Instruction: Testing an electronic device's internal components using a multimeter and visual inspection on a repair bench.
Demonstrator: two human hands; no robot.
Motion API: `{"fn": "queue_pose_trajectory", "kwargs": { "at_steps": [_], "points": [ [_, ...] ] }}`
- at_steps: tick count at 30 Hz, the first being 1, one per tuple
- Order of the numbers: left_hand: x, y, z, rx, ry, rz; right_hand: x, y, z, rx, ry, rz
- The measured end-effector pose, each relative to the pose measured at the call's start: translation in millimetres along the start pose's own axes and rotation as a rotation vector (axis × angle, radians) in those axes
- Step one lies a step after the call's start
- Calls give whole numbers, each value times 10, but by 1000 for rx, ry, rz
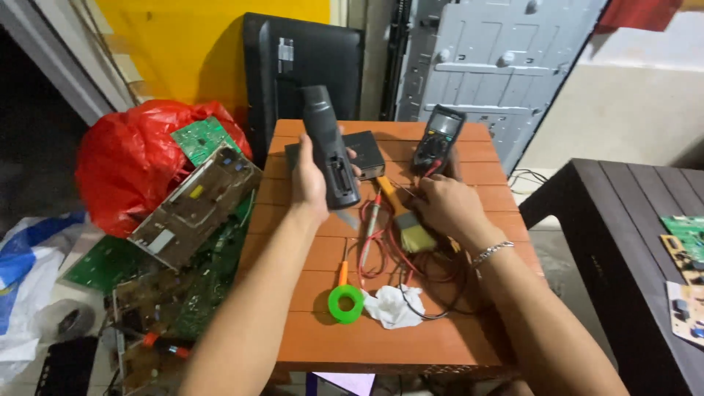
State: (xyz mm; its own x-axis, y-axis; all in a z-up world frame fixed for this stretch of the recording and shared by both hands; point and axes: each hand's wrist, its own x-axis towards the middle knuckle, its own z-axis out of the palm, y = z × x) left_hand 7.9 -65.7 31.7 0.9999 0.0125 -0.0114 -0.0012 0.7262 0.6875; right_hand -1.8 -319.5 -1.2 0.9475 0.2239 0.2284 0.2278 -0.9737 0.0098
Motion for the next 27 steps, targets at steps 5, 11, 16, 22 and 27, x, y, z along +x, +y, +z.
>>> {"fn": "queue_pose_trajectory", "kwargs": {
  "at_steps": [5, 11, 16, 22, 27],
  "points": [
    [46, -67, -85, -59, -64, -10, -66, -69, -192, 135, 55, 96],
    [27, -99, -97, -39, -94, 5, -275, -347, -539, 539, 242, 9],
    [-17, -129, -26, 4, -95, -10, -311, -487, -454, 588, 334, -335],
    [-45, -118, 14, 75, -116, 28, -306, -512, -421, 502, 323, -348],
    [-94, -146, 38, 130, -130, 57, -312, -510, -470, 540, 339, -397]
  ]
}}
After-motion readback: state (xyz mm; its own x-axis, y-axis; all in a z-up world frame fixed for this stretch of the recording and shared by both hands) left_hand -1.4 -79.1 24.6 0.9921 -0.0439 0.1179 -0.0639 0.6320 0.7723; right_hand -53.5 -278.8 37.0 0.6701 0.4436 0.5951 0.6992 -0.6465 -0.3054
